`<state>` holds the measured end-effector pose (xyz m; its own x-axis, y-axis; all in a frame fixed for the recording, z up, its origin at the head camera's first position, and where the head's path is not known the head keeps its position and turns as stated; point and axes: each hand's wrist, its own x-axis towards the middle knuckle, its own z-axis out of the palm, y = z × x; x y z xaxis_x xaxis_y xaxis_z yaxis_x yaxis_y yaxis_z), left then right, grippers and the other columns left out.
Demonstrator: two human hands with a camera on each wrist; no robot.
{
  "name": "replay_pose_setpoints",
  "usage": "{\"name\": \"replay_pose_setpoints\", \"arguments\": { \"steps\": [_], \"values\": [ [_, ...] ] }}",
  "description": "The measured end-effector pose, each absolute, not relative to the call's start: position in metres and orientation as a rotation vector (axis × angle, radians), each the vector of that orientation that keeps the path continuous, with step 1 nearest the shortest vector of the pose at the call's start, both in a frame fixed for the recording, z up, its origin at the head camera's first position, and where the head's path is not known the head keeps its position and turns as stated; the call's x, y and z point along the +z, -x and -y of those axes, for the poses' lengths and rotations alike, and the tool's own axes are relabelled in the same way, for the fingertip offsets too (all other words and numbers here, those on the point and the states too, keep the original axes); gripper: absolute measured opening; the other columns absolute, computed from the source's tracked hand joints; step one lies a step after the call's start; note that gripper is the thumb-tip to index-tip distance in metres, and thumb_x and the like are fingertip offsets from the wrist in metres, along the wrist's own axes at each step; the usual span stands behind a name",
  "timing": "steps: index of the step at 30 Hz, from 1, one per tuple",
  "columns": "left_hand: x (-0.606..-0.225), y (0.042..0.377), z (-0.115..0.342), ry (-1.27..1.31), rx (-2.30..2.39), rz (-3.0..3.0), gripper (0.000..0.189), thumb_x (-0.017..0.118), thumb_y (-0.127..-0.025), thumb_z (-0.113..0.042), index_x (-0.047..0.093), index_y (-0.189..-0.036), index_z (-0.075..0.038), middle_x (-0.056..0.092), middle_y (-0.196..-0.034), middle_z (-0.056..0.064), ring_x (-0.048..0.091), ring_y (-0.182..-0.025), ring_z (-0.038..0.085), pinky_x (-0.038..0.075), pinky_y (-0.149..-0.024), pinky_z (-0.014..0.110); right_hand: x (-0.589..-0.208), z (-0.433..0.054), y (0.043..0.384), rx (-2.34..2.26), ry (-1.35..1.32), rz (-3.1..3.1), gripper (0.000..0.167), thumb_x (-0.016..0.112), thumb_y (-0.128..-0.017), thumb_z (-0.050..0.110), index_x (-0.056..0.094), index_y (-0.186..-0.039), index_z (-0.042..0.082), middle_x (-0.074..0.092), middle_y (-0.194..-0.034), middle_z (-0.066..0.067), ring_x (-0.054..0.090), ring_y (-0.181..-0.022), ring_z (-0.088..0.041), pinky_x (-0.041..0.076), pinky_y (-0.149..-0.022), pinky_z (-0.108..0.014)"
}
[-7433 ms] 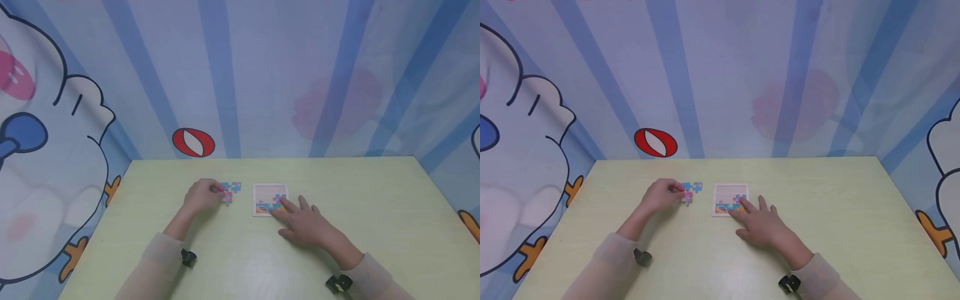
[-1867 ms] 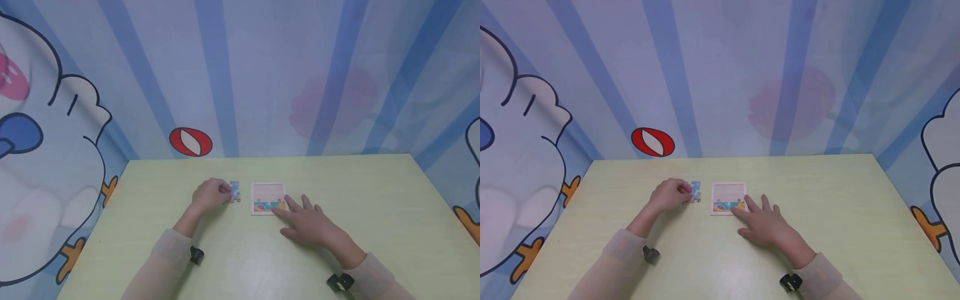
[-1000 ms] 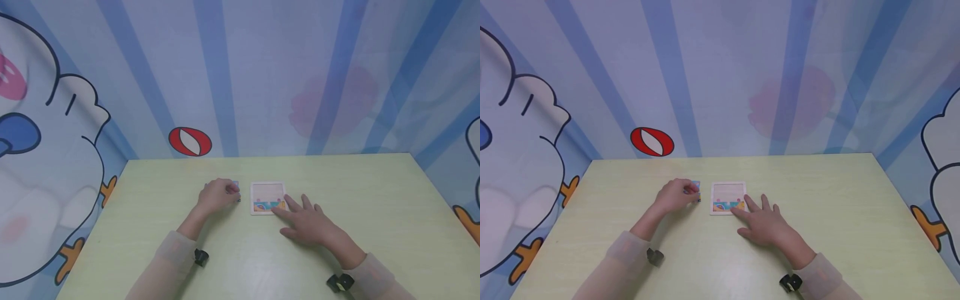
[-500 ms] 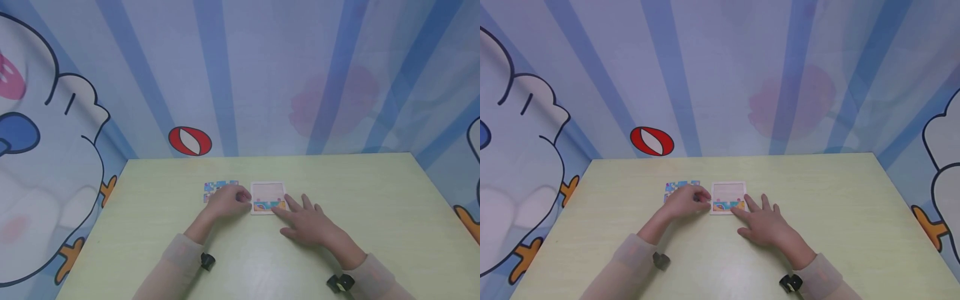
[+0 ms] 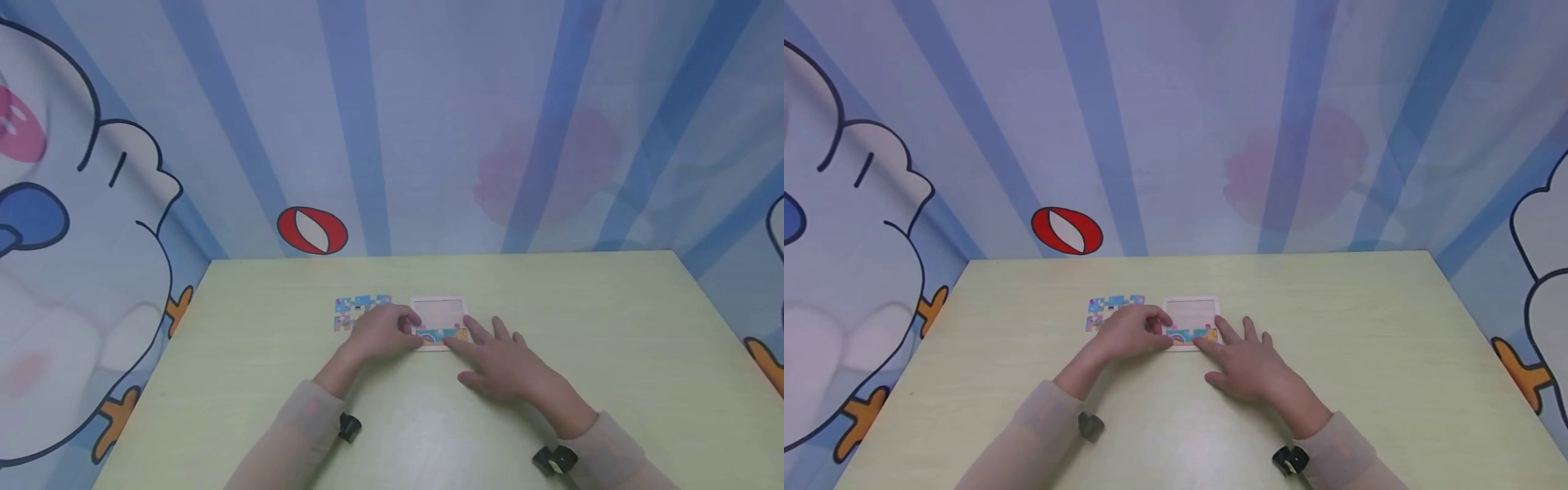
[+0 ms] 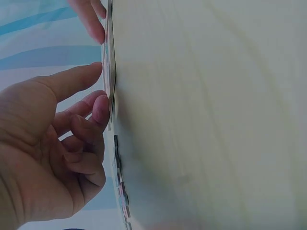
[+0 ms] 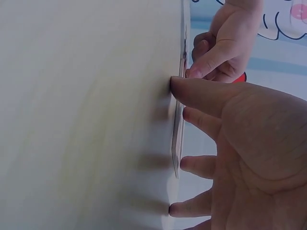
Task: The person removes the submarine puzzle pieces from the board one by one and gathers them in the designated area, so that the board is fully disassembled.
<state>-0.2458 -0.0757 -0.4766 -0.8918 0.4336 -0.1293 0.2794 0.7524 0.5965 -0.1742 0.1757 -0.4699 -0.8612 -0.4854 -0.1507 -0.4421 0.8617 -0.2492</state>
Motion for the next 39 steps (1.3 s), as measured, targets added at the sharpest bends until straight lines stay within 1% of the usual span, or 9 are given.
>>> {"name": "replay_pose_setpoints", "arguments": {
  "steps": [6, 12, 17, 25, 31, 39],
  "values": [
    [-0.478, 0.247, 0.072, -0.539, 0.854, -2.687, 0.035, 0.083, -0.086, -0.042, 0.075, -0.114, -0.022, 0.064, -0.086, -0.009, 0.059, -0.076, 0.012, 0.047, -0.073, 0.035, -0.469, -0.173, 0.175, -0.312, 0.72, -2.813, 0.061, 0.064, -0.102, 0.043, 0.045, -0.159, 0.028, 0.029, -0.166, -0.022, 0.024, -0.139, -0.07, 0.032, -0.098, -0.083],
    [-0.477, 0.246, 0.07, -0.536, 0.85, -2.69, 0.032, 0.084, -0.085, -0.038, 0.074, -0.111, -0.021, 0.063, -0.082, -0.006, 0.057, -0.073, 0.014, 0.044, -0.072, 0.036, -0.466, -0.171, 0.176, -0.309, 0.719, -2.807, 0.061, 0.064, -0.102, 0.042, 0.045, -0.158, 0.028, 0.029, -0.166, -0.023, 0.023, -0.139, -0.071, 0.031, -0.098, -0.083],
    [-0.476, 0.245, 0.069, -0.526, 0.843, -2.69, 0.029, 0.085, -0.085, -0.036, 0.074, -0.108, -0.021, 0.062, -0.083, -0.006, 0.057, -0.073, 0.014, 0.044, -0.071, 0.035, -0.466, -0.171, 0.175, -0.31, 0.707, -2.808, 0.061, 0.064, -0.102, 0.043, 0.045, -0.158, 0.028, 0.027, -0.165, -0.026, 0.023, -0.14, -0.07, 0.03, -0.099, -0.083],
    [-0.475, 0.244, 0.065, -0.519, 0.831, -2.692, 0.029, 0.085, -0.085, -0.032, 0.075, -0.108, -0.018, 0.063, -0.09, -0.007, 0.057, -0.081, 0.012, 0.046, -0.075, 0.034, -0.469, -0.171, 0.177, -0.311, 0.688, -2.798, 0.061, 0.063, -0.102, 0.044, 0.044, -0.159, 0.03, 0.026, -0.165, -0.027, 0.022, -0.141, -0.069, 0.029, -0.1, -0.083],
    [-0.475, 0.243, 0.064, -0.491, 0.845, -2.68, 0.029, 0.085, -0.086, -0.031, 0.075, -0.109, -0.017, 0.064, -0.095, -0.008, 0.059, -0.087, 0.012, 0.049, -0.079, 0.035, -0.47, -0.17, 0.177, -0.303, 0.683, -2.799, 0.061, 0.064, -0.102, 0.044, 0.045, -0.158, 0.03, 0.027, -0.165, -0.027, 0.022, -0.141, -0.068, 0.028, -0.101, -0.083],
    [-0.474, 0.24, 0.064, -0.477, 0.853, -2.679, 0.029, 0.085, -0.086, -0.028, 0.074, -0.11, -0.015, 0.064, -0.096, -0.006, 0.058, -0.088, 0.013, 0.049, -0.08, 0.036, -0.472, -0.17, 0.178, -0.309, 0.676, -2.792, 0.061, 0.064, -0.102, 0.043, 0.045, -0.158, 0.031, 0.026, -0.165, -0.026, 0.021, -0.142, -0.068, 0.028, -0.101, -0.083]
  ]
}}
